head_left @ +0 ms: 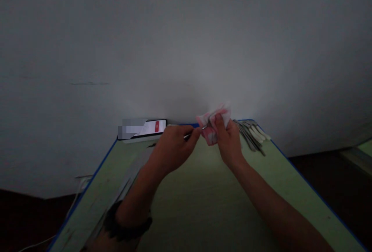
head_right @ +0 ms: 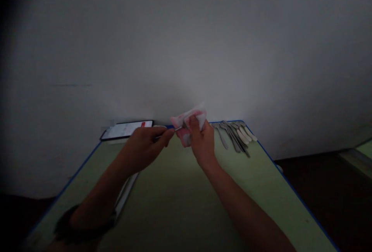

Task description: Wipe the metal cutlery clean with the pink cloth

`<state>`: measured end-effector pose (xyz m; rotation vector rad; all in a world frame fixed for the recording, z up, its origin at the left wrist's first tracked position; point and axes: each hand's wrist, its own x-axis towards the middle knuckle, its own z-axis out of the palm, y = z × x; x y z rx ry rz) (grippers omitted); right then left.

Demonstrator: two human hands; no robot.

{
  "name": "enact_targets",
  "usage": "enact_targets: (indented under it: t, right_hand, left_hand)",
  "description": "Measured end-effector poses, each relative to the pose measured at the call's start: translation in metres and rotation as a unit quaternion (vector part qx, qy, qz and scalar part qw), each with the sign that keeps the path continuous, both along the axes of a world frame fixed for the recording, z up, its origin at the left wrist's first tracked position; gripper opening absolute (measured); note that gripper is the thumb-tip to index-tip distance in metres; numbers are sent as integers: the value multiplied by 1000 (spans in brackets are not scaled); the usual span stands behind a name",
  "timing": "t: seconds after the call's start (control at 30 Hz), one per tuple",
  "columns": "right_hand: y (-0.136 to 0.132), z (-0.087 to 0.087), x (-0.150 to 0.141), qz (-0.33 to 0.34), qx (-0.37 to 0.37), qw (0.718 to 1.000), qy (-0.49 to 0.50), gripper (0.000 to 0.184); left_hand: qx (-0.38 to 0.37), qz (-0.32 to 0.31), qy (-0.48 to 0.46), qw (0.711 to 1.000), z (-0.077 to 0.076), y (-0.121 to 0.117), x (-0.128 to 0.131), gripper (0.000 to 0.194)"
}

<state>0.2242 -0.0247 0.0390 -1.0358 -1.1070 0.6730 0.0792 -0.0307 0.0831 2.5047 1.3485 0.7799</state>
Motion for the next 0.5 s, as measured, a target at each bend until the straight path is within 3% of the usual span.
enact_targets:
  t: [0.13, 0.3, 0.5]
  right_hand:
    - [8, -14, -3, 24, -31, 993, 113, 38]
    - [9, -12, -5, 74, -61, 979, 177, 38]
    - [11, 1, 14, 85, -35, 990, 110, 35]
  left_hand:
    - [38, 22, 16, 999, -17, -1, 20, 44]
    - [47, 35, 39, 997, -23, 0, 23, 46]
    - [-89, -92, 38, 991, -8, -4, 5, 35]
